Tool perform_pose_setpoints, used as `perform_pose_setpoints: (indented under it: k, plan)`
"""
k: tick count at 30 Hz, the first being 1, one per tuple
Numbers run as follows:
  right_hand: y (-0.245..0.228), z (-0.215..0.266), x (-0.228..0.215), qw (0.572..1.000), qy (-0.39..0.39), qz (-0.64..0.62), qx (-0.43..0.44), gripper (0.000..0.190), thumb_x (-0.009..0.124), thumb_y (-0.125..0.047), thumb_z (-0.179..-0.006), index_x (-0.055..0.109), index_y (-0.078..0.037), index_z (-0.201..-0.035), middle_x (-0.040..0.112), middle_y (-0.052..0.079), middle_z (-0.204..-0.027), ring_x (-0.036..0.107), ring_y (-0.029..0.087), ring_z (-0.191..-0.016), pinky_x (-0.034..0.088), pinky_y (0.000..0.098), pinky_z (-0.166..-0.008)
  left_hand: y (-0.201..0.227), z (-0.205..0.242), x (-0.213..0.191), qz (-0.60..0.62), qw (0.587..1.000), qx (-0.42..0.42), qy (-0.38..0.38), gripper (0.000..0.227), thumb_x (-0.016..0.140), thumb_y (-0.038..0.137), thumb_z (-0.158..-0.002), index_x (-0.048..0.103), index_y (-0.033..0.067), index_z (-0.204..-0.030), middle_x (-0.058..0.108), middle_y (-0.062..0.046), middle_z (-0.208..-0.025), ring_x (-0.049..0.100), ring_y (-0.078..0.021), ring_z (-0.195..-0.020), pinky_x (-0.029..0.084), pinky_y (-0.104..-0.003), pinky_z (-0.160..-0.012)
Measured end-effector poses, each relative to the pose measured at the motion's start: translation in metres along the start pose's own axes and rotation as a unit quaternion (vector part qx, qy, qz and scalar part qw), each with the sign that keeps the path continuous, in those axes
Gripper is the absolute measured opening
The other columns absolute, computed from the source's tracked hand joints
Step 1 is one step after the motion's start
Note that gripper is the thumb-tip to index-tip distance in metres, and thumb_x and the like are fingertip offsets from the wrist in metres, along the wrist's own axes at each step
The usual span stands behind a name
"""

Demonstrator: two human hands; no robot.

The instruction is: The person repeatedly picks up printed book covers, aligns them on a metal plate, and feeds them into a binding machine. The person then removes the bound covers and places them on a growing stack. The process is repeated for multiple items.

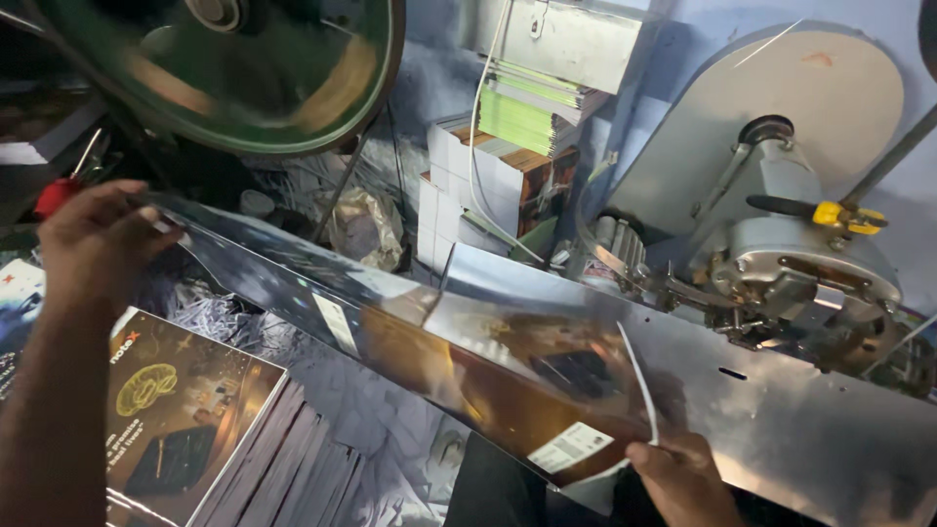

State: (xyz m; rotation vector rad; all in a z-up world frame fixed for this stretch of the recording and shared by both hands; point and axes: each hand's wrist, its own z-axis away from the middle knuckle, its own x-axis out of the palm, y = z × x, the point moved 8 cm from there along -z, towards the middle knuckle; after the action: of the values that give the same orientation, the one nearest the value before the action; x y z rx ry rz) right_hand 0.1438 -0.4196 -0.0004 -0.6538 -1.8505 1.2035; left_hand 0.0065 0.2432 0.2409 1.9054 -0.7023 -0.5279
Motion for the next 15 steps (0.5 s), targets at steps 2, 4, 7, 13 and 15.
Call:
perform_pose_setpoints:
  k: [2, 4, 7, 13, 15]
  plan:
    - [-0.022, -0.015, 0.042, 0.999, -0.018, -0.012, -0.029, 0.038, 0.07, -0.004, -0.084, 0.068, 0.008, -0.12, 0.068, 0.015, -0.13, 0.062, 0.026, -0.124, 0.047, 0.0439, -0.106, 0.006, -0.009, -0.009, -0.06, 0.998, 0.013, 0.02, 0.025, 0.057, -0.008, -0.103, 0.06, -0.0055, -0.128, 0.066, -0.012, -0.112, 0.073, -0.0233, -0.105, 0.059, -0.038, -0.089]
    - [-0.033, -0.03, 0.058, 0.999, -0.021, -0.028, -0.031, 0.036, 0.07, -0.002, -0.085, 0.067, 0.01, -0.119, 0.067, 0.015, -0.13, 0.061, 0.026, -0.122, 0.047, 0.0457, -0.105, 0.005, -0.024, -0.011, -0.054, 0.998, 0.038, 0.011, 0.025, 0.057, -0.009, -0.105, 0.06, -0.0062, -0.13, 0.065, -0.012, -0.115, 0.072, -0.024, -0.107, 0.059, -0.038, -0.091]
    - [-0.019, -0.059, 0.06, 0.998, -0.023, -0.055, 0.004, 0.032, 0.07, -0.002, -0.089, 0.07, 0.012, -0.118, 0.071, 0.019, -0.12, 0.065, 0.029, -0.113, 0.049, 0.0461, -0.099, 0.001, -0.052, -0.014, 0.021, 0.997, 0.073, -0.031, 0.027, 0.058, -0.012, -0.106, 0.059, -0.0067, -0.133, 0.066, -0.011, -0.118, 0.071, -0.0231, -0.11, 0.059, -0.038, -0.095]
    - [0.012, -0.103, 0.04, 0.996, 0.014, -0.049, 0.072, 0.035, 0.072, -0.011, -0.088, 0.07, 0.005, -0.118, 0.071, 0.015, -0.115, 0.067, 0.025, -0.107, 0.052, 0.0412, -0.096, -0.021, -0.105, -0.008, 0.007, 0.996, 0.082, -0.032, 0.025, 0.063, -0.012, -0.104, 0.064, -0.0061, -0.128, 0.062, -0.007, -0.109, 0.069, -0.02, -0.101, 0.06, -0.037, -0.092]
    - [0.017, -0.115, 0.033, 0.995, 0.019, -0.044, 0.086, 0.036, 0.072, -0.014, -0.088, 0.069, 0.005, -0.119, 0.072, 0.015, -0.114, 0.068, 0.024, -0.106, 0.053, 0.0405, -0.095, -0.031, -0.116, 0.005, 0.021, 0.996, 0.075, -0.038, 0.026, 0.063, -0.009, -0.103, 0.065, -0.004, -0.129, 0.064, -0.006, -0.108, 0.069, -0.0185, -0.1, 0.06, -0.036, -0.089]
